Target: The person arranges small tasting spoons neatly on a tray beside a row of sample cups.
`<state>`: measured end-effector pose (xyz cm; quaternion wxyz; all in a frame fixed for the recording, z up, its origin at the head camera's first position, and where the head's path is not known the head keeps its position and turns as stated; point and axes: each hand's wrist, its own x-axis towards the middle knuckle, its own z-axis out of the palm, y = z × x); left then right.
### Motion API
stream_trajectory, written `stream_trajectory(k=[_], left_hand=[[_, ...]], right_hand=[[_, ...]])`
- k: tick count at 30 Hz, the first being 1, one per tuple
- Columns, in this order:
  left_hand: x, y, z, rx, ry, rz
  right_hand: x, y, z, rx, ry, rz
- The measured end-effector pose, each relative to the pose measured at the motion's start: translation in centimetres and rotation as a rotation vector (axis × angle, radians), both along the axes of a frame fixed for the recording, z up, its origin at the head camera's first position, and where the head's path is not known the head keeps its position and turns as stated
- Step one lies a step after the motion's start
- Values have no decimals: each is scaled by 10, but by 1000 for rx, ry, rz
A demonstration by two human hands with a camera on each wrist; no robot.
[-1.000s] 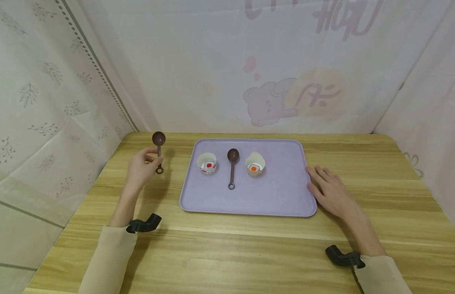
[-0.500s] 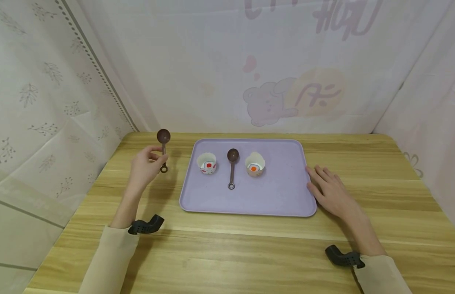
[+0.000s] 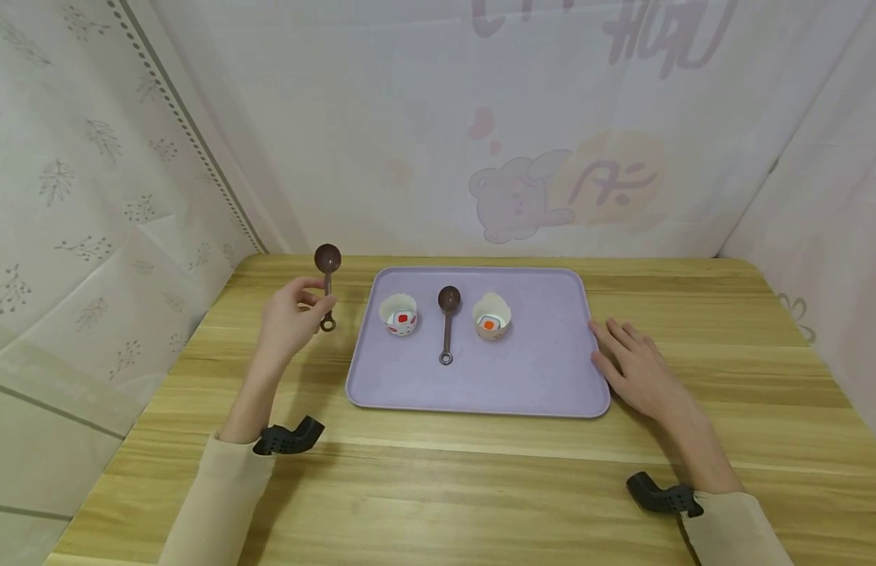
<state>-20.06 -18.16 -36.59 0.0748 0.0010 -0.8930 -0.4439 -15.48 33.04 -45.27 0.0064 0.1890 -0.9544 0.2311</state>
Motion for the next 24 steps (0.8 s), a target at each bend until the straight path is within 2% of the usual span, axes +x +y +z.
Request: stream_trajectory(k=[9, 24], left_hand=[[4, 13, 6, 18, 23, -24], [12, 33, 15, 53, 52, -74]], right_hand=[[0, 1, -1, -3, -17, -3], [0, 1, -3, -12, 1, -6]])
